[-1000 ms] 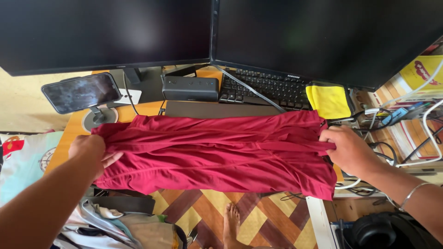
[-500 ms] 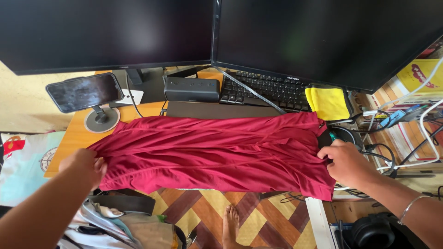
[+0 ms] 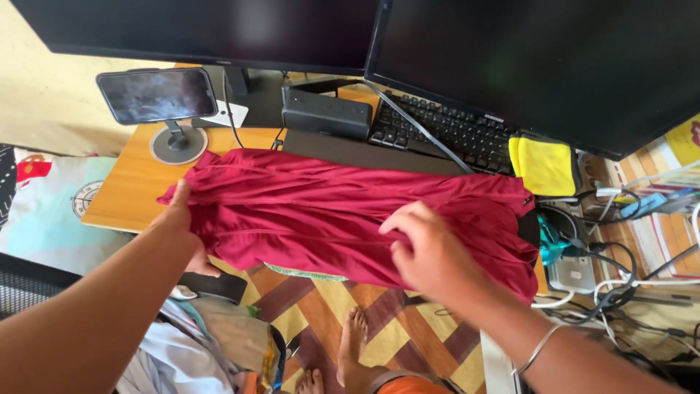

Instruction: Folding various items of clothing including a blue shirt, a white jersey, and a red shirt on a desk.

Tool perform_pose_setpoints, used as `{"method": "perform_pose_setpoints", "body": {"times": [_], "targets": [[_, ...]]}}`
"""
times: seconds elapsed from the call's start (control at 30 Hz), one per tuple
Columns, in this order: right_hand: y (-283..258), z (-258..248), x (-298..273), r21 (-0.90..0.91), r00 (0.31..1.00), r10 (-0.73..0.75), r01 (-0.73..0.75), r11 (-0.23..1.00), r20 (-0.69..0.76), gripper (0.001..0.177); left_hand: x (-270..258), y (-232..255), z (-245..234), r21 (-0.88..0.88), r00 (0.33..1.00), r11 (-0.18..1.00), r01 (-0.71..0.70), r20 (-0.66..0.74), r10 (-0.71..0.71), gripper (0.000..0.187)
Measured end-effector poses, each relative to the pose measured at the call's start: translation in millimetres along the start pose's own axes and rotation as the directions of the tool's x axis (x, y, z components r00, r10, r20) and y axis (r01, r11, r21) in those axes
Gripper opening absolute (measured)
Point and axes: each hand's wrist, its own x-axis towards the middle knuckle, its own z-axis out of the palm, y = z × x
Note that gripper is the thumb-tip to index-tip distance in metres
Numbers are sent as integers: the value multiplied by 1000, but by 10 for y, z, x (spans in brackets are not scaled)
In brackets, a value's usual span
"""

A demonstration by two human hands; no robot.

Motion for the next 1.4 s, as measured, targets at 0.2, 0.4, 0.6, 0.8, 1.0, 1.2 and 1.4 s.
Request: {"method": "perform_pose_setpoints", "body": {"times": [0.2, 0.4, 0.6, 0.8, 1.0, 1.2, 1.4], "targets": [[-40, 175, -159, 102, 985, 80, -96, 990, 156, 22, 377, -172, 24, -101, 999, 995, 8, 39, -4, 69], [27, 189, -156, 66, 956, 236, -250, 966, 172, 18, 813, -174, 22, -283, 958, 950, -130, -284, 47, 59], [-24, 275, -49, 129, 974, 189, -205, 970, 124, 20, 1134, -75, -88, -484, 963, 837, -254, -209, 172, 33], [8, 379, -76, 172, 974, 184, -205, 963, 130, 23, -240, -94, -88, -622, 926, 688, -374, -207, 317, 24], [50, 265, -162, 193, 953, 285, -300, 934, 104, 21, -714, -179, 98, -273, 248, 241, -931, 9, 969, 27], [256, 104, -310, 200, 899, 438, -435, 878, 30, 22, -1944, -746, 802, 154, -189, -287, -946, 457, 869, 36], [590, 6, -763, 342, 762, 647, -602, 722, -24, 25, -1985, -1539, 1367, 443, 337, -410, -797, 890, 306, 84]]}}
